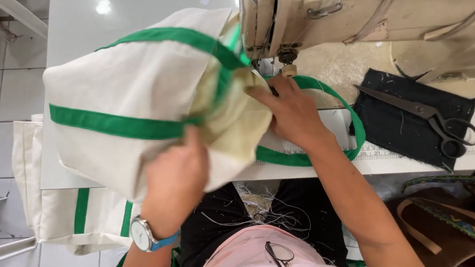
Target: Sewing the edges and straps of canvas tote bags using an industrial sewing machine and trimming threads with scissors
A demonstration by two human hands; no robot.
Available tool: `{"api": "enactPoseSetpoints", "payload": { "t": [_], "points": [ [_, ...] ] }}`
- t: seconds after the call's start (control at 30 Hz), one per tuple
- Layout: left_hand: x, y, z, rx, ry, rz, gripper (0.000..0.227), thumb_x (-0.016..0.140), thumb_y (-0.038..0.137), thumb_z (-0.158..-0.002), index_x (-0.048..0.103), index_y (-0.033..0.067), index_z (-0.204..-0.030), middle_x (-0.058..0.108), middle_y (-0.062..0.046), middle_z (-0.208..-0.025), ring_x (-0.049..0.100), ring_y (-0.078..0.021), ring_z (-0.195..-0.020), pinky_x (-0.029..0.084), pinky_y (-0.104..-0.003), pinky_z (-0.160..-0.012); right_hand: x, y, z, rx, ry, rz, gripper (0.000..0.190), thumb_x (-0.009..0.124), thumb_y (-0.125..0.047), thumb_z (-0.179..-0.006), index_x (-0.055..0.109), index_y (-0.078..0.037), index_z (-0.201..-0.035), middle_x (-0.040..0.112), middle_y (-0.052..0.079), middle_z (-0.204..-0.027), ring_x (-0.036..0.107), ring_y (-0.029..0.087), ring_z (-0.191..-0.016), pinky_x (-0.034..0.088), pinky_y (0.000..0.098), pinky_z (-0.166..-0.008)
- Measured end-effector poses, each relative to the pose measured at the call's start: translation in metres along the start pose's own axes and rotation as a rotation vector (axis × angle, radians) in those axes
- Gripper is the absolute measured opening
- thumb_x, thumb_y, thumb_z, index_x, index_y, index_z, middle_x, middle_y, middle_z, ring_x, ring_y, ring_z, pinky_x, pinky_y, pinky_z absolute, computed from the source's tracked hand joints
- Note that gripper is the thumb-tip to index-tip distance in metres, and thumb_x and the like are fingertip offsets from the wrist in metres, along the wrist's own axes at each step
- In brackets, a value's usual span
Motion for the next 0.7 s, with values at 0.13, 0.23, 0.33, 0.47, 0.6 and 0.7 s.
{"api": "enactPoseSetpoints", "payload": {
  "t": [0.13,0.23,0.33,0.47,0.6,0.7],
  "points": [
    [0.049,0.045,-0.005,0.426,-0.083,0.131,0.020,0.052,0.037,-0.091,0.059,0.0194,-0.097,0.063,-0.006,-0.079,0.072,-0.0371,-0.067,0.059,-0.044,-0.056,-0.003,-0.009,0.000,-0.095,-0.005,-0.041,0.045,0.063,-0.009,-0.092,0.068,-0.032,-0.131,0.055,0.013,-0.125,0.058,0.041,-0.112,0.060,0.0484,-0.074],
    [0.029,0.054,-0.048,0.464,0.120,0.247,0.017,0.053,0.029,-0.095,0.057,0.0183,-0.108,0.057,-0.009,-0.100,0.070,-0.0400,-0.072,0.058,-0.047,-0.059,-0.005,-0.012,0.002,-0.126,0.018,-0.044,0.035,0.064,-0.010,-0.093,0.071,-0.026,-0.123,0.055,0.014,-0.121,0.058,0.040,-0.107,0.060,0.0456,-0.072],
    [0.028,0.048,-0.087,0.250,0.073,0.274,0.034,0.043,0.035,-0.107,0.044,0.0257,-0.139,0.055,-0.015,-0.109,0.070,-0.0474,-0.075,0.059,-0.056,-0.062,-0.008,-0.014,0.003,-0.141,0.058,-0.071,0.031,0.062,-0.005,-0.094,0.074,-0.023,-0.116,0.057,0.014,-0.117,0.059,0.040,-0.103,0.059,0.0426,-0.070],
    [0.065,0.062,-0.123,0.126,0.154,-0.122,0.062,0.060,0.056,-0.098,0.045,0.0367,-0.154,0.054,-0.011,-0.100,0.073,-0.0363,-0.070,0.061,-0.046,-0.053,-0.010,-0.014,0.004,-0.138,0.098,-0.077,0.031,0.063,-0.001,-0.092,0.076,-0.022,-0.111,0.057,0.013,-0.114,0.058,0.038,-0.102,0.058,0.0415,-0.070],
    [0.073,0.086,-0.139,0.183,0.209,-0.244,0.075,0.077,0.053,-0.086,0.050,0.0256,-0.151,0.058,-0.013,-0.082,0.068,-0.0304,-0.060,0.053,-0.046,-0.037,-0.009,-0.012,0.004,-0.146,0.119,-0.031,0.027,0.064,-0.001,-0.091,0.075,-0.021,-0.105,0.057,0.012,-0.113,0.059,0.036,-0.102,0.058,0.0393,-0.070],
    [0.040,0.102,-0.116,0.453,0.756,-0.250,0.023,0.067,0.030,-0.090,0.062,0.0225,-0.111,0.050,-0.002,-0.080,0.062,-0.0211,-0.064,0.051,-0.032,-0.045,-0.005,-0.010,0.003,-0.157,0.128,-0.007,0.025,0.064,-0.003,-0.090,0.073,-0.021,-0.104,0.057,0.010,-0.115,0.059,0.034,-0.103,0.058,0.0379,-0.071]
  ]
}}
Point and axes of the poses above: each hand's wrist, its own z-axis away from the middle knuckle, its own x-axis out of the palm, y = z × x, the point moved 8 cm from there along -z, towards the middle knuckle
